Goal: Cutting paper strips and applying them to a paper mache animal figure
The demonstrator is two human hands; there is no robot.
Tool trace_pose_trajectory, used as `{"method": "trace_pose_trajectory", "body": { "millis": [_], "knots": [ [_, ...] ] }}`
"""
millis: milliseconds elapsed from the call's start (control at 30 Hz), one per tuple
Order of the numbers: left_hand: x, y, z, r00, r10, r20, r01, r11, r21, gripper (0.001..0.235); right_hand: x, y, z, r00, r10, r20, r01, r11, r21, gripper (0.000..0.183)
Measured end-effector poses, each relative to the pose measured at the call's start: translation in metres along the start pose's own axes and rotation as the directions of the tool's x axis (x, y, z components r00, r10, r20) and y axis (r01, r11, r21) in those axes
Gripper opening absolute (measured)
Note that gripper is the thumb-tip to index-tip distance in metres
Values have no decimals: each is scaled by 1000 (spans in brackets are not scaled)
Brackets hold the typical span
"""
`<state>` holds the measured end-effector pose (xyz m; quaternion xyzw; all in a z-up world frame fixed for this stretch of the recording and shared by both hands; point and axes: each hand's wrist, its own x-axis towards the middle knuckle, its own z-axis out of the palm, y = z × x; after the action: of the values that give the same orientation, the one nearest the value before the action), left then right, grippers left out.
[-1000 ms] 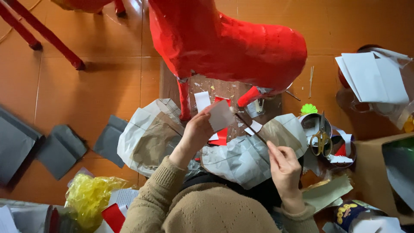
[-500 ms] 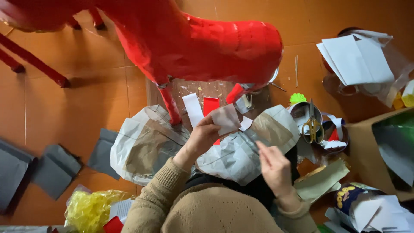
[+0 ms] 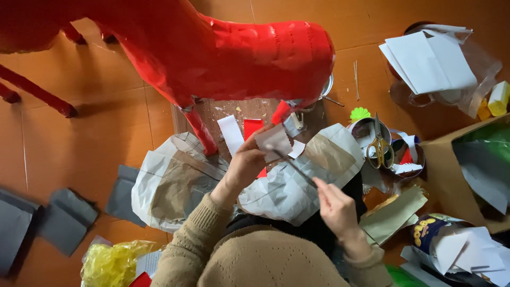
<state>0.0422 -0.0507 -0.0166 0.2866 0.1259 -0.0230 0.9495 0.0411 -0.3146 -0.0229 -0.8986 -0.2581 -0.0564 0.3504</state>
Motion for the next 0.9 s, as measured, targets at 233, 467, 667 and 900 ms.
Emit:
{"method": "trace_pose_trajectory", "body": {
  "millis": [233, 467, 667, 900],
  "knots": [
    [-7, 4, -13, 1000, 6, -1, -6, 999, -34, 67, 71, 125, 31, 981, 117, -154, -142, 976, -165, 23],
    [-19, 21, -33, 996, 28, -85, -41, 987, -157, 62, 176, 80, 37, 987, -130, -98, 57, 840, -539, 37],
    [-29, 27, -53, 991, 31, -132, -64, 965, -254, 56, 135, -83, 57, 567, -821, -68, 789, 565, -240, 24],
    [-64, 66, -58, 987, 159, -35, -163, 956, -243, 58, 169, -138, 84, 667, -733, -131, 743, 644, 182, 5]
  ]
}}
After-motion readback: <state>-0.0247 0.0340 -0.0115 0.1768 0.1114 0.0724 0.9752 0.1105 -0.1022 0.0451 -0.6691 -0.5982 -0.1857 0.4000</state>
